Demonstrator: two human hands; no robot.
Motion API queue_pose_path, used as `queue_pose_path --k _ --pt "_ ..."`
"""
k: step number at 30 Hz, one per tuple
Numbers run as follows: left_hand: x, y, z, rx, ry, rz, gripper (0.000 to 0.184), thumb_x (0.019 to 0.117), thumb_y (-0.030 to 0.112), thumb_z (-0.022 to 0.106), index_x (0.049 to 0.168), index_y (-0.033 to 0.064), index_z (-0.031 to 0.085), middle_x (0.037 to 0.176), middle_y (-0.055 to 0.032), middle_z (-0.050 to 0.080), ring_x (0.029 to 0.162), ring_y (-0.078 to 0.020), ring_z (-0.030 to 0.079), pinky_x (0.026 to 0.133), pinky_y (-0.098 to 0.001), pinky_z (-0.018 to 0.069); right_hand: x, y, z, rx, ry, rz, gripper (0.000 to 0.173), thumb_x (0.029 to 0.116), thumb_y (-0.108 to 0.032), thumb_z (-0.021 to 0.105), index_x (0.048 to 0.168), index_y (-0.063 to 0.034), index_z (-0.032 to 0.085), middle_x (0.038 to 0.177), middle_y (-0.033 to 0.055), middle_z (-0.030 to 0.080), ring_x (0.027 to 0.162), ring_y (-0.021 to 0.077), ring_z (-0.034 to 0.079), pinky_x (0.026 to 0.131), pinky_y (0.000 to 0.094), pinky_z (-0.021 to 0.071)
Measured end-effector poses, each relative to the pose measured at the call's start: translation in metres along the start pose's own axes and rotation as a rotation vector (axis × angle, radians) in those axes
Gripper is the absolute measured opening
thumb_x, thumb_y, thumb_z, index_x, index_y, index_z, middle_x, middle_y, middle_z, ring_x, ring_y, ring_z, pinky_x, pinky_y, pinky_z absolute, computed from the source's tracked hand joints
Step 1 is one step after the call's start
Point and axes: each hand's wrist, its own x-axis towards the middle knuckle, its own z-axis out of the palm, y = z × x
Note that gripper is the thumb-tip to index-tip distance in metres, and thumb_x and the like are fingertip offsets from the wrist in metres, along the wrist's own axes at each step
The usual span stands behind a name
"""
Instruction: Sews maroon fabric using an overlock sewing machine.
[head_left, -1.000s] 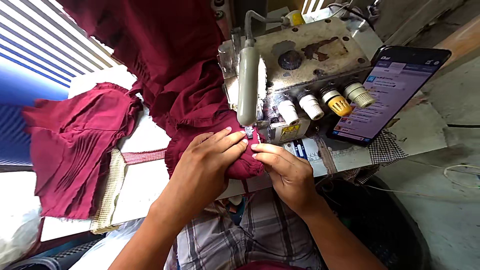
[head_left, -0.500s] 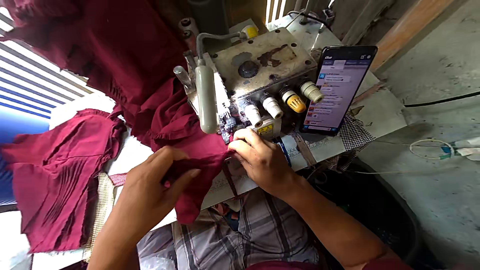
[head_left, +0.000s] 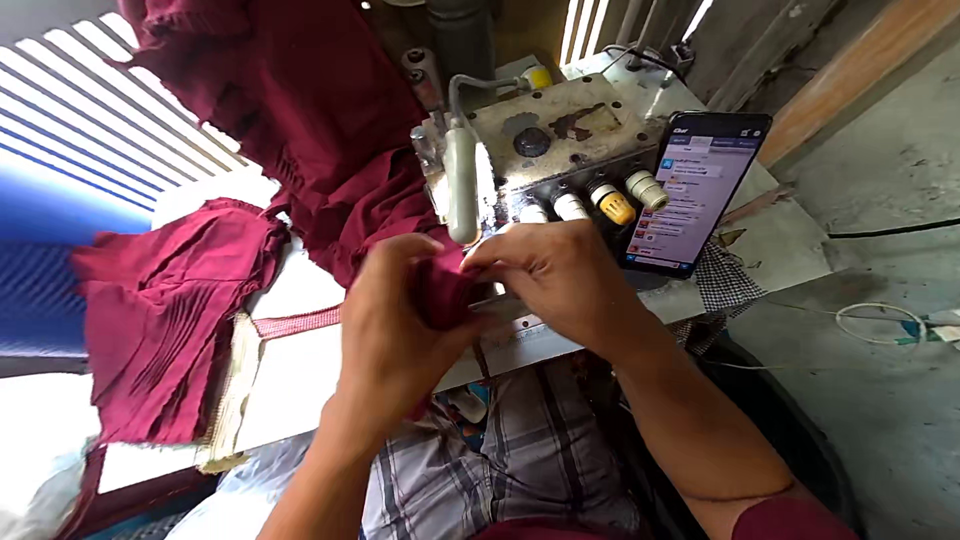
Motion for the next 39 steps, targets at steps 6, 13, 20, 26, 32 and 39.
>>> queue_pose_path --k 6,13,20,26,32,39 --pt "0.001 -0.020 -0.002 0.259 -0.162 0.237 0.015 0.0856 0.012 0.067 0.099 0.0075 0.073 0.095 -0.0104 0.065 0.088 -0.0284 0.063 0.071 -0.0443 0.0515 -0.028 -0.001 0.003 -0.015 0.030 0.030 0.014 0.0975 -0.013 0.064 0.100 -0.0130 0.079 0.091 -0.0022 0.074 0.075 0.0026 0.068 0.066 0.0214 0.0580" --pt "-0.048 -0.026 0.020 0.184 -0.368 0.349 0.012 0.0994 0.006 0.052 0.100 0.0031 0.063 0.147 -0.0123 0.059 0.142 -0.0254 0.051 0.119 -0.0459 0.0395 -0.112 0.019 0.051 0.068 0.122 0.047 0.017 0.1012 -0.006 0.061 0.102 -0.0074 0.078 0.116 0.0095 0.076 0.110 0.0130 0.072 0.092 0.0246 0.0595" --pt "-0.043 -0.019 0.028 0.331 -0.375 0.281 0.060 0.0891 0.012 0.057 0.148 0.0245 0.056 0.156 0.0045 0.052 0.141 -0.0260 0.049 0.103 -0.0562 0.0411 -0.110 0.020 0.054 0.052 0.197 0.078 0.017 0.1016 -0.005 0.061 0.104 -0.0060 0.077 0.116 0.0104 0.076 0.110 0.0134 0.072 0.094 0.0249 0.0594" --pt "-0.035 -0.013 0.029 0.351 -0.352 0.240 0.045 0.0912 0.013 0.057 0.136 0.0144 0.066 0.144 0.0006 0.062 0.135 -0.0274 0.054 0.109 -0.0566 0.0409 -0.100 0.025 0.052 0.042 0.199 0.082 0.017 0.1037 -0.011 0.060 0.104 -0.0066 0.076 0.117 0.0096 0.076 0.108 0.0126 0.072 0.090 0.0241 0.0598" --pt "-0.029 -0.016 0.026 0.322 -0.350 0.214 0.042 0.0910 0.014 0.057 0.132 0.0127 0.069 0.144 -0.0013 0.063 0.138 -0.0260 0.055 0.112 -0.0546 0.0429 -0.095 0.024 0.055 0.039 0.217 0.104 0.016 0.1023 -0.011 0.062 0.103 -0.0057 0.077 0.116 0.0096 0.076 0.106 0.0126 0.073 0.088 0.0243 0.0605" --pt "-0.014 -0.027 0.019 0.314 -0.404 0.231 0.045 0.0853 0.011 0.060 0.128 0.0134 0.071 0.143 0.0015 0.063 0.137 -0.0241 0.056 0.111 -0.0573 0.0430 -0.089 0.022 0.066 0.017 0.260 0.141 0.015 0.1009 -0.011 0.064 0.103 -0.0053 0.078 0.116 0.0092 0.076 0.107 0.0131 0.073 0.088 0.0250 0.0612"
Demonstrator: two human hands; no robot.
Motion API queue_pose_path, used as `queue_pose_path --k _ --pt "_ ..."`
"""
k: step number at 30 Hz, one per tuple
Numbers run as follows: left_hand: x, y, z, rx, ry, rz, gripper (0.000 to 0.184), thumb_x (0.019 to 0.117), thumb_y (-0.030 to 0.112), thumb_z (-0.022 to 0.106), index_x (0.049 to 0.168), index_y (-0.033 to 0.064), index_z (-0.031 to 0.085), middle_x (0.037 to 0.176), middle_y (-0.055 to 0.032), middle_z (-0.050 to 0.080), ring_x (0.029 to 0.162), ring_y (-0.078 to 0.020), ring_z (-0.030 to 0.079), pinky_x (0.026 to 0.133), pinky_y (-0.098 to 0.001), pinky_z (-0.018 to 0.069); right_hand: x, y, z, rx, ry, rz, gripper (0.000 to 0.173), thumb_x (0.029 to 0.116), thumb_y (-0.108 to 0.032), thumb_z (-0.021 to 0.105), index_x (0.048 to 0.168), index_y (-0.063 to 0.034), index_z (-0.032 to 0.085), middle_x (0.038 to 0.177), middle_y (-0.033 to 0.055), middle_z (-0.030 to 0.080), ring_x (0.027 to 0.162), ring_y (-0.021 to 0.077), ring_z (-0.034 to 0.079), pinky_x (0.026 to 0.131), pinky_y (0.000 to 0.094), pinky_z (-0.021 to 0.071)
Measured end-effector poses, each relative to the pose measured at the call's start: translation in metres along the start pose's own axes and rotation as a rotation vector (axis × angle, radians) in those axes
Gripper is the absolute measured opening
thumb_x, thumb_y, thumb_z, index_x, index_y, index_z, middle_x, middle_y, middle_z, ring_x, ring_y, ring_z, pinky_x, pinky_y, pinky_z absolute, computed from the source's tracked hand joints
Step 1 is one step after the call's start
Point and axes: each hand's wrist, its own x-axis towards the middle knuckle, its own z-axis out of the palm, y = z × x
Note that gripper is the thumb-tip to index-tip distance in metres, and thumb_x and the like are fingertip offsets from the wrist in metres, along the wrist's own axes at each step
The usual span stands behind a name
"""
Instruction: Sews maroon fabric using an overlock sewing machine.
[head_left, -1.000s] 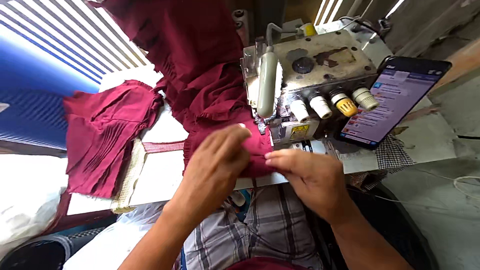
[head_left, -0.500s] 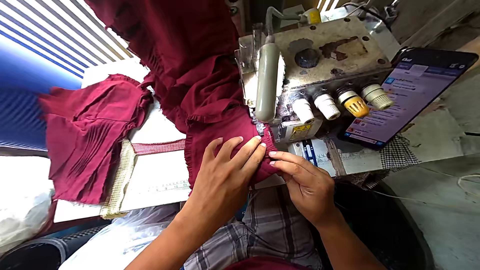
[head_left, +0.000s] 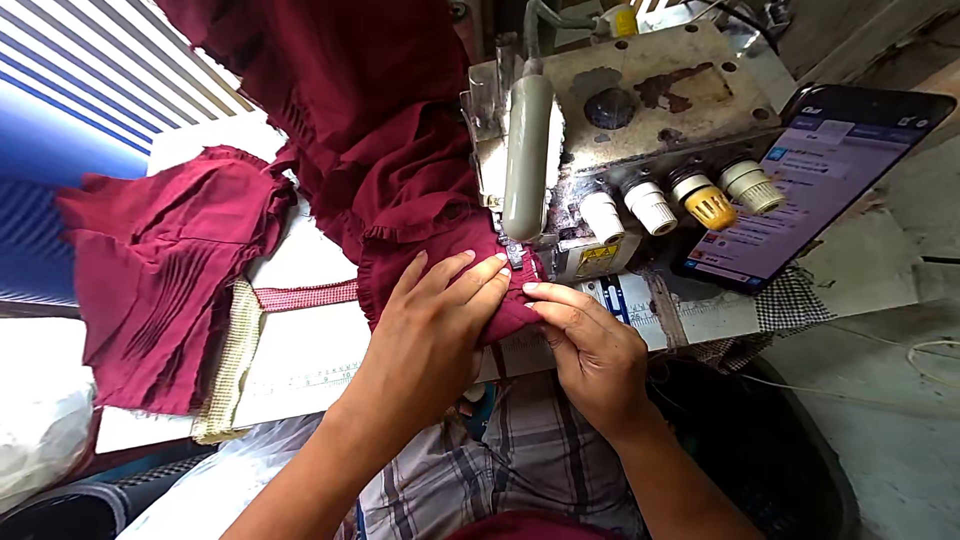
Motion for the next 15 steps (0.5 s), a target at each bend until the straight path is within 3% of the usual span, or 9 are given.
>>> queue_pose_path --k 7,10,12,14,15 --pt "0.015 -0.013 -0.001 -0.008 -0.011 0.040 0.044 0.0839 0.011 0.062 0.127 0.0125 0.071 0.139 -0.0012 0.065 0.131 -0.0254 0.059 0.106 -0.0510 0.0472 0.008 0.002 0.009 -0.067 0.045 0.002 0.014 0.1002 -0.011 0.064 0.104 -0.0074 0.078 0.121 0.0082 0.074 0.112 0.0142 0.071 0.090 0.0267 0.0601" --pt "0.016 -0.019 -0.001 -0.065 0.001 0.035 0.048 0.0822 0.014 0.065 0.130 0.0127 0.070 0.139 -0.0025 0.065 0.131 -0.0234 0.058 0.107 -0.0474 0.0471 0.011 0.001 0.010 -0.081 0.055 0.045 0.014 0.0982 -0.014 0.066 0.103 -0.0081 0.078 0.124 0.0114 0.066 0.091 0.0079 0.066 0.074 0.0213 0.0570" --pt "0.012 -0.020 -0.009 -0.142 -0.037 -0.004 0.052 0.0807 0.023 0.069 0.132 0.0124 0.067 0.145 -0.0033 0.060 0.136 -0.0207 0.054 0.110 -0.0473 0.0444 0.012 0.001 0.011 -0.084 0.053 0.064 0.015 0.0981 -0.015 0.066 0.103 -0.0082 0.078 0.123 0.0112 0.064 0.082 0.0053 0.063 0.070 0.0197 0.0554" --pt "0.005 -0.019 -0.019 -0.216 -0.015 -0.055 0.051 0.0863 0.045 0.072 0.123 0.0100 0.067 0.143 -0.0051 0.059 0.134 -0.0201 0.054 0.110 -0.0460 0.0450 0.015 0.002 0.009 -0.088 0.034 0.075 0.016 0.0989 -0.017 0.065 0.105 -0.0092 0.078 0.120 0.0099 0.065 0.081 0.0056 0.062 0.068 0.0208 0.0548" --pt "0.001 -0.020 -0.023 -0.244 0.025 -0.086 0.049 0.0888 0.050 0.072 0.117 0.0100 0.068 0.138 -0.0048 0.062 0.128 -0.0193 0.058 0.106 -0.0446 0.0486 0.017 0.002 0.007 -0.092 0.013 0.078 0.017 0.0992 -0.017 0.064 0.106 -0.0103 0.078 0.119 0.0090 0.065 0.081 0.0064 0.062 0.068 0.0220 0.0547"
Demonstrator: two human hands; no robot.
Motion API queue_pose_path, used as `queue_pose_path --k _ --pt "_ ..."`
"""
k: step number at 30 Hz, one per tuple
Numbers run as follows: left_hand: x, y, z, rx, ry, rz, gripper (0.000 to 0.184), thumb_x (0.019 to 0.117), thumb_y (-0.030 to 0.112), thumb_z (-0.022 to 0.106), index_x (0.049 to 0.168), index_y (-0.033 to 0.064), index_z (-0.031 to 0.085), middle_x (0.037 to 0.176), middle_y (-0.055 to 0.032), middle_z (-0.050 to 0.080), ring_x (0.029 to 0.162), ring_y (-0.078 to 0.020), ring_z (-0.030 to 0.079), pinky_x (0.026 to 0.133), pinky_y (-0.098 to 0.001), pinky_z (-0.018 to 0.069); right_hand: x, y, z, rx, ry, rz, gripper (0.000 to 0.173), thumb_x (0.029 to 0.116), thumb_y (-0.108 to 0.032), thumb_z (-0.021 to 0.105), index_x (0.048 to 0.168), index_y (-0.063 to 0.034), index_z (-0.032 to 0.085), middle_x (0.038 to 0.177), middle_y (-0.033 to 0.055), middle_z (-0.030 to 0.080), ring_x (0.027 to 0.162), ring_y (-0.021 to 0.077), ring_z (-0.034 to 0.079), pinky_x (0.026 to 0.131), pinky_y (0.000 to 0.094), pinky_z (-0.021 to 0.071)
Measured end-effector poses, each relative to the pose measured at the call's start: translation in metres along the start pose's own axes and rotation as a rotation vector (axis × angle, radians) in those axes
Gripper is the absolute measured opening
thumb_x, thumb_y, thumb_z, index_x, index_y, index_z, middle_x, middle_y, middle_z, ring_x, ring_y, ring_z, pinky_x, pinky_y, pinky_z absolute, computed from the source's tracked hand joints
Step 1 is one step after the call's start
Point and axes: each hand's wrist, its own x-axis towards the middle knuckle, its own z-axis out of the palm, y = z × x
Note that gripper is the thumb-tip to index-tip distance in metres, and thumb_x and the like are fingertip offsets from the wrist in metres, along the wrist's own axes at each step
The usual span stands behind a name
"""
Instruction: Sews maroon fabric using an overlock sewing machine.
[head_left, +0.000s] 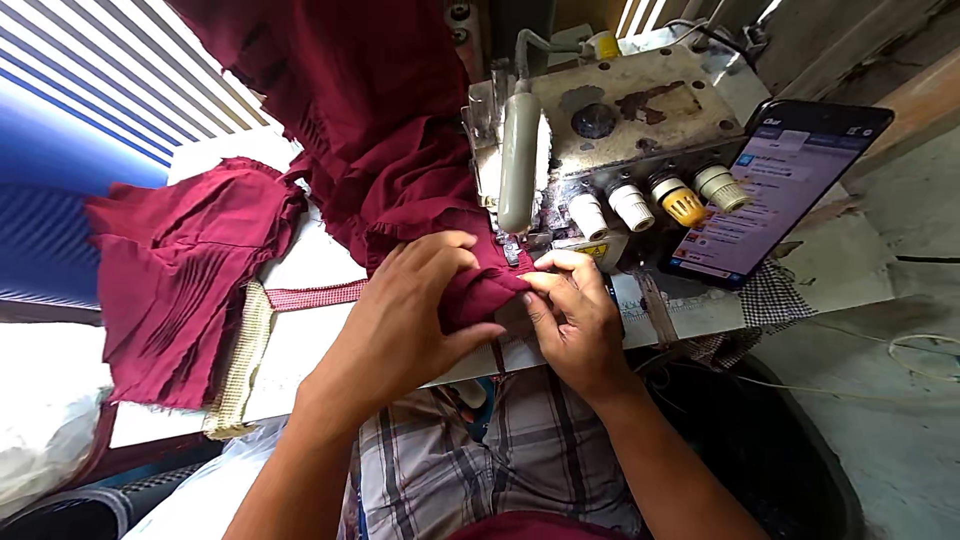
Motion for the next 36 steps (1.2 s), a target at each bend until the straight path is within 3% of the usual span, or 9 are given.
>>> queue_pose_path --k 4,9,12,14,17,20,22,29,36 --pt "-0.011 0.003 -0.020 -0.008 0.194 -0.034 0.014 0.0943 0.023 0.067 0.100 0.0137 0.076 0.098 0.0025 0.073 0.087 -0.0048 0.068 0.075 -0.0256 0.0564 0.020 -0.004 -0.017 -0.071 -0.173 -0.037 0.014 0.0986 -0.019 0.066 0.104 -0.0124 0.077 0.117 0.0067 0.065 0.095 0.0131 0.066 0.074 0.0301 0.0582" --pt "-0.010 0.040 -0.034 -0.103 0.342 0.039 0.021 0.0994 0.022 0.062 0.097 0.0077 0.077 0.092 0.0026 0.070 0.080 0.0021 0.062 0.070 -0.0151 0.0505 0.057 -0.023 -0.040 0.022 -0.363 -0.155 0.011 0.0939 -0.013 0.069 0.099 -0.0116 0.079 0.104 0.0027 0.073 0.097 0.0106 0.070 0.084 0.0271 0.0584" --pt "0.004 0.046 -0.002 -0.192 0.435 0.026 0.025 0.0922 0.026 0.072 0.102 0.0032 0.069 0.090 -0.0026 0.064 0.079 -0.0058 0.060 0.070 -0.0214 0.0514 0.072 -0.034 -0.053 0.098 -0.356 -0.195 0.013 0.0958 -0.015 0.066 0.098 -0.0151 0.079 0.092 -0.0028 0.073 0.083 0.0032 0.068 0.073 0.0211 0.0565" --pt "0.010 0.040 0.021 -0.108 0.382 -0.073 0.053 0.0802 0.030 0.084 0.120 0.0045 0.061 0.102 -0.0084 0.067 0.086 -0.0189 0.066 0.072 -0.0383 0.0558 0.077 -0.039 -0.058 0.096 -0.328 -0.201 0.014 0.0949 -0.008 0.066 0.098 -0.0129 0.079 0.088 -0.0010 0.072 0.075 0.0036 0.066 0.066 0.0202 0.0561" --pt "0.009 0.027 0.033 0.113 0.369 -0.013 0.021 0.0816 0.013 0.073 0.100 0.0046 0.071 0.088 -0.0105 0.062 0.078 -0.0277 0.062 0.064 -0.0442 0.0485 0.067 -0.037 -0.058 0.067 -0.292 -0.242 0.015 0.0941 -0.007 0.066 0.099 -0.0124 0.079 0.090 -0.0007 0.073 0.080 0.0054 0.068 0.069 0.0231 0.0570" --pt "-0.005 0.021 0.027 0.199 0.274 0.206 0.010 0.0917 0.009 0.064 0.087 0.0065 0.072 0.110 -0.0111 0.069 0.111 -0.0289 0.064 0.095 -0.0454 0.0508 0.029 -0.022 -0.054 0.080 -0.273 -0.248 0.014 0.0976 -0.010 0.064 0.097 -0.0111 0.079 0.101 0.0012 0.076 0.094 0.0077 0.072 0.079 0.0264 0.0617" --pt "-0.014 0.017 0.033 0.166 0.137 0.295 0.016 0.0964 0.005 0.058 0.091 0.0022 0.072 0.140 -0.0121 0.064 0.141 -0.0292 0.051 0.120 -0.0491 0.0372 -0.004 -0.011 -0.044 0.101 -0.250 -0.180 0.019 0.1011 -0.010 0.060 0.099 -0.0102 0.079 0.110 0.0042 0.077 0.099 0.0091 0.073 0.082 0.0254 0.0611" --pt "-0.026 0.013 0.052 0.144 0.087 0.181 0.043 0.0951 0.019 0.057 0.137 0.0094 0.065 0.144 -0.0078 0.062 0.142 -0.0249 0.051 0.119 -0.0507 0.0382 -0.034 0.001 -0.028 0.098 -0.104 -0.129 0.017 0.1005 -0.003 0.060 0.100 -0.0065 0.077 0.115 0.0088 0.076 0.109 0.0127 0.072 0.091 0.0242 0.0597" --pt "-0.011 0.004 0.040 0.111 0.048 0.197 0.041 0.0923 0.016 0.057 0.131 0.0062 0.069 0.144 -0.0089 0.063 0.141 -0.0254 0.052 0.119 -0.0514 0.0393 -0.019 0.000 -0.024 0.075 -0.107 -0.145 0.018 0.1026 -0.007 0.059 0.101 -0.0065 0.077 0.115 0.0082 0.076 0.105 0.0113 0.073 0.086 0.0231 0.0599"
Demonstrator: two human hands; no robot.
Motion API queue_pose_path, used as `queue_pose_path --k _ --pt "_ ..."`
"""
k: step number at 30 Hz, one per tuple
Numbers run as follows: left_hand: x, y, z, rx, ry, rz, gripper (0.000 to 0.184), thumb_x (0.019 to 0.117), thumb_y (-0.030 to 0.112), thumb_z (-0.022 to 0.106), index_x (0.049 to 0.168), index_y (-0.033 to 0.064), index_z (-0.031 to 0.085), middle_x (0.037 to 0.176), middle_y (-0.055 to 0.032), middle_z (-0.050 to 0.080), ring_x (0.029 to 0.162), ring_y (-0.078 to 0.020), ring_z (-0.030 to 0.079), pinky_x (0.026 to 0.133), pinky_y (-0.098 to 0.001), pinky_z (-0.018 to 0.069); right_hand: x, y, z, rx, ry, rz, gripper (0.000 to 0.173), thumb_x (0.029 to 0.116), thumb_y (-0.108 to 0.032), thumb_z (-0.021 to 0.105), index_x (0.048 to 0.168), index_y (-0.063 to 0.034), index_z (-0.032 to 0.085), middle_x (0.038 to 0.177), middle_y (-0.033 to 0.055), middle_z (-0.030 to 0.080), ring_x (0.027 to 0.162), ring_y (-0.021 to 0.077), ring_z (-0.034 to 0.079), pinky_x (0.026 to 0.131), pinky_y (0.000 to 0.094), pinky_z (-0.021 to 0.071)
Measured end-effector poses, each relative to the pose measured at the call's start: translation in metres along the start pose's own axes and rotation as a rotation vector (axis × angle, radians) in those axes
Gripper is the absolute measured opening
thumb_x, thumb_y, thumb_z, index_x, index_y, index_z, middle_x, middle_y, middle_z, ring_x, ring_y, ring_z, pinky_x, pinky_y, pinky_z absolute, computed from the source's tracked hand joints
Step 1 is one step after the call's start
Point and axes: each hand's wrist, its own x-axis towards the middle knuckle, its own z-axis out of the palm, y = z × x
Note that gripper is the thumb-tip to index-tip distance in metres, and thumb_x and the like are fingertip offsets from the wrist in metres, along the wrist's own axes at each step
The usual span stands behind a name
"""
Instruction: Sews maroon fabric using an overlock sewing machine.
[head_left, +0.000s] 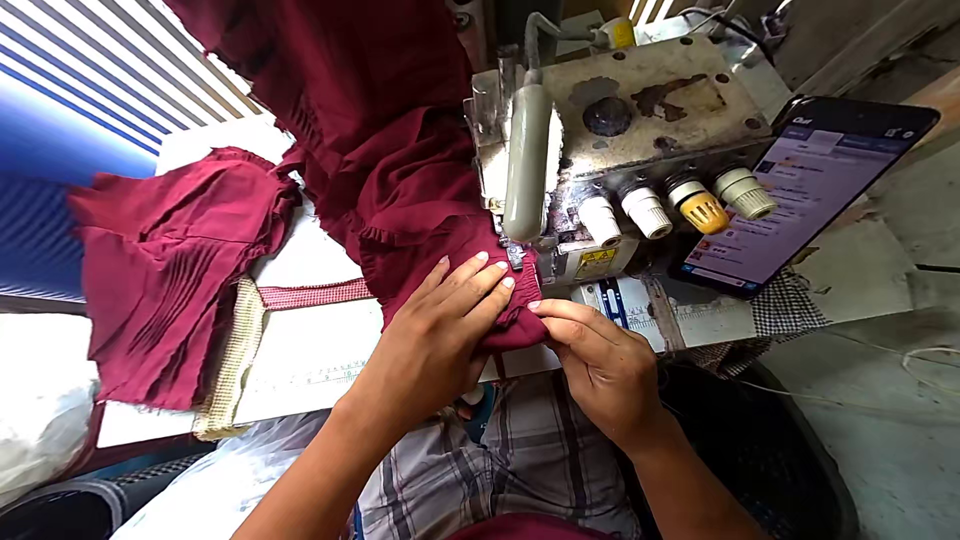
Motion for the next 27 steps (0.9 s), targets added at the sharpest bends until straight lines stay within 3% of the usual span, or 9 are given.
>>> queue_pose_path --k 8,13,15,18,21,24,27 --pt "0.021 -0.019 -0.009 -0.005 -0.052 0.019 0.039 0.0895 0.014 0.059 0.126 0.0054 0.071 0.139 -0.0103 0.065 0.135 -0.0267 0.057 0.114 -0.0465 0.0453 0.013 0.004 0.010 -0.092 0.043 0.019 0.019 0.1010 -0.007 0.060 0.103 -0.0081 0.079 0.116 0.0061 0.076 0.106 0.0111 0.072 0.086 0.0239 0.0598" --pt "0.028 -0.027 -0.014 -0.014 -0.101 0.007 0.045 0.0828 0.014 0.065 0.127 0.0062 0.071 0.140 -0.0108 0.064 0.137 -0.0263 0.056 0.116 -0.0430 0.0432 0.021 0.006 0.015 -0.132 0.063 0.032 0.017 0.1006 -0.008 0.061 0.104 -0.0092 0.078 0.121 0.0062 0.074 0.113 0.0139 0.070 0.089 0.0281 0.0600" --pt "0.028 -0.025 -0.021 -0.079 -0.125 -0.039 0.050 0.0819 0.024 0.068 0.130 0.0096 0.070 0.143 -0.0071 0.062 0.140 -0.0228 0.052 0.117 -0.0424 0.0417 0.023 0.007 0.017 -0.153 0.078 0.051 0.015 0.1001 -0.011 0.062 0.103 -0.0090 0.077 0.123 0.0099 0.070 0.109 0.0160 0.069 0.085 0.0297 0.0598" --pt "0.023 -0.020 -0.028 -0.198 -0.074 -0.074 0.050 0.0923 0.049 0.066 0.127 0.0124 0.070 0.142 -0.0029 0.063 0.140 -0.0189 0.052 0.119 -0.0450 0.0410 0.027 0.006 0.015 -0.168 0.057 0.072 0.016 0.1000 -0.014 0.062 0.104 -0.0098 0.077 0.120 0.0108 0.066 0.101 0.0155 0.067 0.077 0.0300 0.0589" --pt "0.021 -0.016 -0.033 -0.253 0.138 -0.100 0.021 0.0978 0.025 0.065 0.103 0.0082 0.076 0.114 -0.0028 0.072 0.113 -0.0125 0.067 0.099 -0.0330 0.0564 0.033 0.005 0.010 -0.174 0.007 0.081 0.014 0.1000 -0.016 0.063 0.104 -0.0107 0.075 0.118 0.0081 0.066 0.097 0.0150 0.069 0.072 0.0309 0.0598" --pt "0.019 -0.006 -0.045 -0.218 0.230 -0.125 0.017 0.0974 0.020 0.064 0.100 0.0095 0.078 0.098 0.0013 0.072 0.089 -0.0027 0.066 0.077 -0.0209 0.0556 0.044 0.003 0.002 -0.189 -0.099 0.090 0.011 0.0982 -0.015 0.065 0.102 -0.0107 0.074 0.119 0.0068 0.066 0.094 0.0164 0.069 0.070 0.0335 0.0600" --pt "0.018 0.013 -0.050 -0.200 0.267 -0.123 0.017 0.0962 0.021 0.066 0.099 0.0103 0.079 0.094 0.0020 0.071 0.085 -0.0025 0.065 0.074 -0.0208 0.0540 0.061 -0.003 -0.011 -0.129 -0.201 0.050 0.011 0.0934 -0.008 0.068 0.099 -0.0105 0.077 0.114 0.0051 0.070 0.099 0.0143 0.070 0.077 0.0312 0.0602"
